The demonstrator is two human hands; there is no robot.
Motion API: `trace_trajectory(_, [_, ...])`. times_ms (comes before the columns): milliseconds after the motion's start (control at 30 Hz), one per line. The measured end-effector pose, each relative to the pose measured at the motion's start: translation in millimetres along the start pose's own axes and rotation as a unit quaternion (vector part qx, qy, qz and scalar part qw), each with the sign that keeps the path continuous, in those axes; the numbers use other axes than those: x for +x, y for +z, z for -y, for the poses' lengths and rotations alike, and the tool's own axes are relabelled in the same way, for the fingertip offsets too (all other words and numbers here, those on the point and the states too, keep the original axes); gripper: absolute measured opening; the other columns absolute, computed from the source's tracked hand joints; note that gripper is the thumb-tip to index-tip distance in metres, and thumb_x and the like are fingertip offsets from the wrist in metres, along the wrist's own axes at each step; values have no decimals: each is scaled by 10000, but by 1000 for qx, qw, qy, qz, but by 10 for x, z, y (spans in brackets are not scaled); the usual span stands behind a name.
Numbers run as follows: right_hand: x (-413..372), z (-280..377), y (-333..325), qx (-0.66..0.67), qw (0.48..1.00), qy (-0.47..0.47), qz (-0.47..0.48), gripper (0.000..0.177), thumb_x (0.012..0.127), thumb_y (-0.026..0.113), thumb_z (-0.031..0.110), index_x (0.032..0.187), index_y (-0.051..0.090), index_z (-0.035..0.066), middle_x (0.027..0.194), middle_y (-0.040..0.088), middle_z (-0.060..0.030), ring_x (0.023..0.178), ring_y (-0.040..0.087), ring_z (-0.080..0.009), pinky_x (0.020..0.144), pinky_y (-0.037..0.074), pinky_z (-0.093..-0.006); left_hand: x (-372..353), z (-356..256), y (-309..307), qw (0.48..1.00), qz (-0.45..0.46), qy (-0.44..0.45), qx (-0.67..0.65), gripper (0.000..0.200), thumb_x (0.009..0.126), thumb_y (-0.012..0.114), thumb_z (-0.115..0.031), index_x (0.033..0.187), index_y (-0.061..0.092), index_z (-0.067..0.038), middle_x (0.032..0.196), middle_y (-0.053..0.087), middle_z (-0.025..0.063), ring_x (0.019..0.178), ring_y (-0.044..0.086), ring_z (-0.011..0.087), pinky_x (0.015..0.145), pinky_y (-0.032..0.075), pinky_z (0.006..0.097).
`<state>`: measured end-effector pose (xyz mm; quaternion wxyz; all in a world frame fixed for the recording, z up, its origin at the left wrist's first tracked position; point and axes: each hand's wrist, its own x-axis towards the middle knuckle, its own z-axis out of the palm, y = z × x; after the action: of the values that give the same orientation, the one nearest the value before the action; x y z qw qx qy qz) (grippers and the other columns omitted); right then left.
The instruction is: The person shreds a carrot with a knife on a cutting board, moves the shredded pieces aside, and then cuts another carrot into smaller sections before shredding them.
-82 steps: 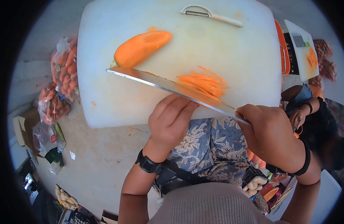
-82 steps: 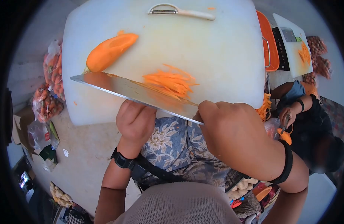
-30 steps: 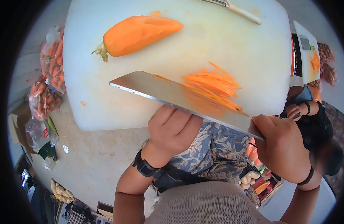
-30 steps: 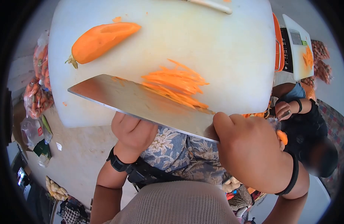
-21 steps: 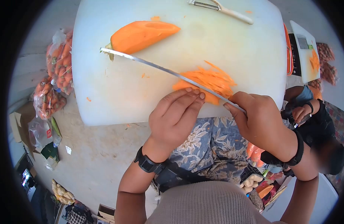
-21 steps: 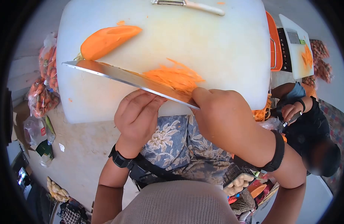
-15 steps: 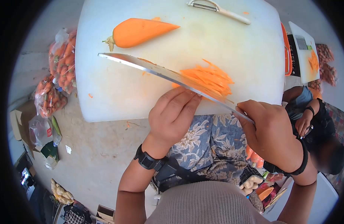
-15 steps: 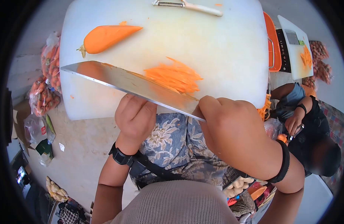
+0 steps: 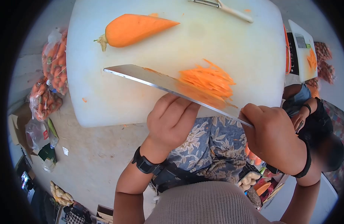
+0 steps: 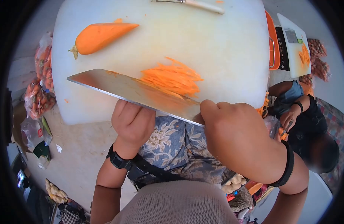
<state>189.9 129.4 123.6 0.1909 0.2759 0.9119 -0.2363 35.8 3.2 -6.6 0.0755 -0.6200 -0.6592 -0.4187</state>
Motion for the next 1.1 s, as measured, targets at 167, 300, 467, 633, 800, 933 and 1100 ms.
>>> trace_trajectory(167, [242, -58, 260, 18, 997, -15, -74, 122, 812, 667, 79, 806, 569, 7, 632, 571, -184, 587, 584, -378, 548, 468, -431, 39, -21, -4, 1000, 15, -7, -5, 188, 638, 708, -19, 825, 711, -28, 872, 655, 61, 856, 633, 226, 706, 558, 295])
trace_trajectory(300, [236, -86, 231, 4, 996, -20, -90, 141, 774, 670, 101, 804, 565, 11, 659, 620, -168, 603, 625, -347, 564, 496, -427, -17, -21, 107, 999, -33, -14, -36, 173, 652, 752, 9, 817, 709, -21, 856, 657, 71, 840, 641, 238, 715, 553, 314])
trace_trajectory(467, [6, 20, 139, 18, 991, -22, -132, 124, 845, 658, 113, 824, 607, 2, 598, 564, -178, 565, 589, -375, 534, 467, -424, -14, -10, 62, 999, -39, -7, -12, 168, 666, 733, -16, 832, 716, -32, 881, 660, 60, 853, 644, 222, 713, 560, 296])
trace_trajectory(633, [-86, 49, 48, -27, 998, -4, -65, 111, 805, 660, 94, 817, 586, 13, 644, 601, -159, 586, 616, -344, 546, 494, -408, -20, 1, 37, 1000, -18, -7, -2, 226, 630, 693, -31, 854, 721, -39, 873, 647, 63, 855, 637, 236, 700, 556, 305])
trace_trajectory(800, [-71, 20, 56, -22, 998, -20, -63, 109, 767, 649, 78, 788, 553, 30, 644, 610, -135, 591, 631, -316, 550, 511, -398, -3, -25, 15, 1000, -7, -15, 0, 219, 626, 683, -37, 843, 715, -41, 873, 643, 63, 856, 630, 237, 698, 554, 307])
trace_trajectory(933, [-23, 52, -10, -28, 999, -8, -26, 94, 754, 634, 58, 795, 555, 29, 648, 614, -138, 595, 633, -316, 555, 511, -405, -12, 5, 17, 1000, -1, -9, -4, 217, 622, 680, -43, 836, 711, -43, 874, 644, 62, 856, 627, 236, 694, 553, 306])
trace_trajectory(1100, [103, 50, 28, -48, 999, -14, -4, 92, 744, 619, 35, 817, 565, 24, 637, 616, -146, 587, 632, -325, 561, 513, -413, -4, -6, 9, 1000, 0, -16, -7, 214, 625, 680, -36, 837, 709, -39, 871, 649, 60, 859, 627, 232, 707, 550, 299])
